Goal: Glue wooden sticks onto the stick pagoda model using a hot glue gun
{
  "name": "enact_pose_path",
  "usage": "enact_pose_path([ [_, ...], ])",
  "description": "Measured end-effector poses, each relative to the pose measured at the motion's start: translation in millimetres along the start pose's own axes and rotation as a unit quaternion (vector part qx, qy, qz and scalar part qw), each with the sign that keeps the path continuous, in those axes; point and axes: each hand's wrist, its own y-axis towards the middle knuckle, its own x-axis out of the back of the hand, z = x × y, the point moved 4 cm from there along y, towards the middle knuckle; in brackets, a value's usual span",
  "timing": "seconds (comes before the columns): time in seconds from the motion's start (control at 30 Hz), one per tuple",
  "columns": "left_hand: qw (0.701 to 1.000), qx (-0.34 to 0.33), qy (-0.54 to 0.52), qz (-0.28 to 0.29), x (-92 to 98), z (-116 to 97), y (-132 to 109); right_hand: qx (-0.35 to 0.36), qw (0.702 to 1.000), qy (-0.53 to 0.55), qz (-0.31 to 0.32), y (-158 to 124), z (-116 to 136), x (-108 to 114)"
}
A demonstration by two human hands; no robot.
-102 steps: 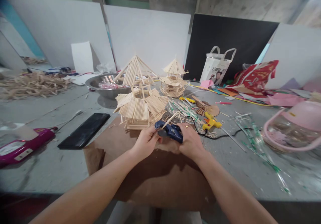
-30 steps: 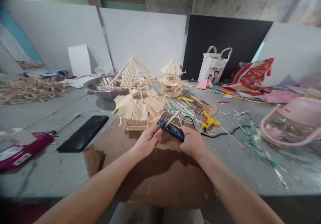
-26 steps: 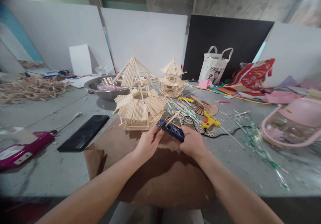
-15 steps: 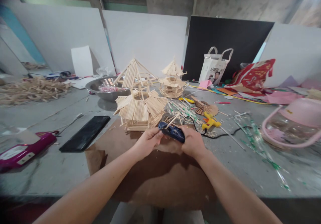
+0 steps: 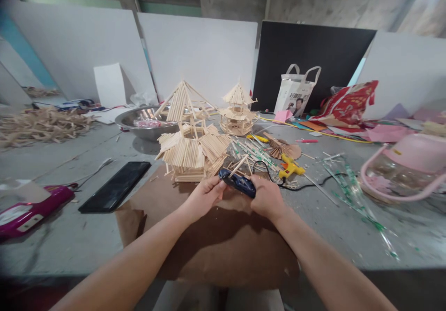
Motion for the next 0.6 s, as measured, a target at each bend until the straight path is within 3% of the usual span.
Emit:
enact_pose_path([
  [0.1, 0.984, -0.076, 0.137, -0.084, 1.4, -2, -2, -0.013, 1.000, -0.019, -0.002, 1, -2, -2],
  [0.23, 0.975, -0.095, 0.172, -0.100, 1.5, -5, -3, 0.028, 0.998, -0.006, -0.047, 2, -4, -6],
  [0.33, 0.989, -0.082, 0.102, -0.064, 0.0, -6, -1, 0.077, 0.994, 0.005, -0.075, 1, -5, -7],
  [0.43, 1.000, -0.020, -0.006, -0.007, -2.2, -3, 1, 0.107, 0.990, 0.010, -0.091, 0, -5, -7],
  [0.6, 0.978, 0.102, -0.155, 0.095, -6.1, 4, -1, 0.104, 0.990, 0.010, -0.094, -1, -5, -6],
])
